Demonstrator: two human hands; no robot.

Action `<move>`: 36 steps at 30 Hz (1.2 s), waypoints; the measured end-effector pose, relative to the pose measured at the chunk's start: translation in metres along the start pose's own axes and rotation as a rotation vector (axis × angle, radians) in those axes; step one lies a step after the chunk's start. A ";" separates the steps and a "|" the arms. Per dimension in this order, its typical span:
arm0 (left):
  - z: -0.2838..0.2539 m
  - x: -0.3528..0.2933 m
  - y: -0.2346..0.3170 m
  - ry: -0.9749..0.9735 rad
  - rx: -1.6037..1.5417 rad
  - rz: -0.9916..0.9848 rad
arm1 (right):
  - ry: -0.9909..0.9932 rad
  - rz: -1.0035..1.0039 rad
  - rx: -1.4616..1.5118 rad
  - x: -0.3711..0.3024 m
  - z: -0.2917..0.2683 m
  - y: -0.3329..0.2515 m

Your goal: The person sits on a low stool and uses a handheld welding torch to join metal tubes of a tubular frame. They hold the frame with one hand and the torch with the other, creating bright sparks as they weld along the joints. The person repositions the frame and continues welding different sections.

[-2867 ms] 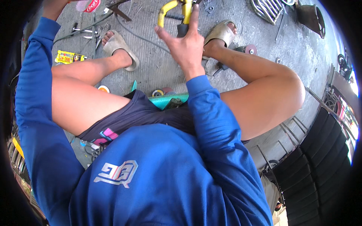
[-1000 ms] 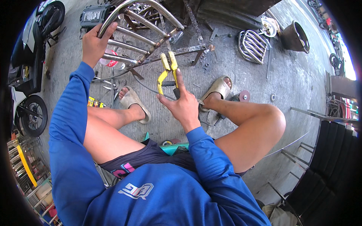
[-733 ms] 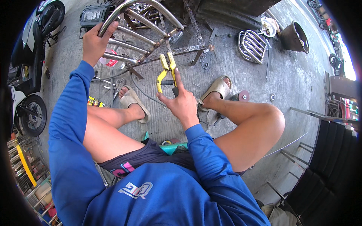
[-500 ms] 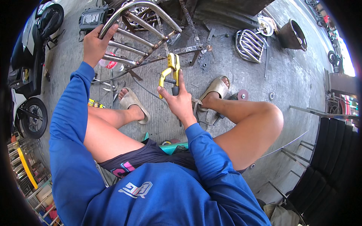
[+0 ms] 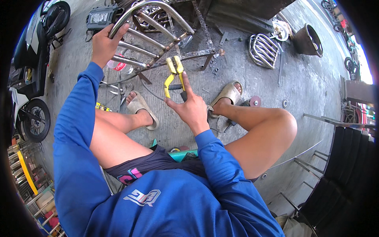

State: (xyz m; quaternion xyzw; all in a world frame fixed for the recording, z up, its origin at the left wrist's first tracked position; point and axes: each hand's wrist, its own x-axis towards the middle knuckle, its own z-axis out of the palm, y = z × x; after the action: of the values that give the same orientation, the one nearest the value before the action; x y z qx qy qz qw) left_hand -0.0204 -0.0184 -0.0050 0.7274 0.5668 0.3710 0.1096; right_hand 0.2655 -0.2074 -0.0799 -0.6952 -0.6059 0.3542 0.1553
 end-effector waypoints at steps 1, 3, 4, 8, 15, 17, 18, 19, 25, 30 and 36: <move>0.000 0.000 0.000 -0.008 -0.001 -0.007 | 0.025 -0.021 -0.008 0.000 0.001 0.001; 0.000 -0.001 0.001 -0.011 -0.008 -0.014 | 0.062 -0.060 -0.022 0.001 0.003 0.002; 0.000 -0.001 0.001 -0.006 -0.015 -0.010 | 0.066 -0.062 0.010 0.002 0.004 0.004; -0.002 0.000 0.002 -0.040 0.017 -0.012 | 0.088 -0.077 0.049 0.003 0.008 0.003; -0.001 0.003 -0.002 -0.055 0.007 -0.041 | -0.253 0.461 1.115 0.017 -0.001 0.022; 0.001 0.004 -0.002 -0.019 0.023 -0.066 | -0.216 0.453 1.093 0.019 0.006 0.030; 0.002 0.004 -0.003 0.067 -0.019 0.003 | -0.201 0.423 0.889 0.019 0.011 0.033; 0.005 0.005 -0.002 0.111 -0.036 0.037 | -0.074 0.012 0.574 0.019 0.018 0.034; 0.000 0.004 -0.005 -0.025 -0.004 -0.057 | 0.053 -0.034 0.134 0.009 0.034 0.026; 0.003 0.005 -0.008 -0.051 -0.017 -0.173 | 0.103 -0.110 -0.032 0.008 0.031 0.019; 0.004 0.005 -0.008 -0.046 -0.048 -0.178 | 0.162 -0.242 -0.012 0.007 0.033 0.025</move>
State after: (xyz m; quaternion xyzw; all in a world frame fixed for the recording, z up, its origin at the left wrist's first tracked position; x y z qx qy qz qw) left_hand -0.0235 -0.0099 -0.0107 0.6796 0.6175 0.3565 0.1725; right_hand 0.2615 -0.2128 -0.1209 -0.6442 -0.6729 0.2719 0.2413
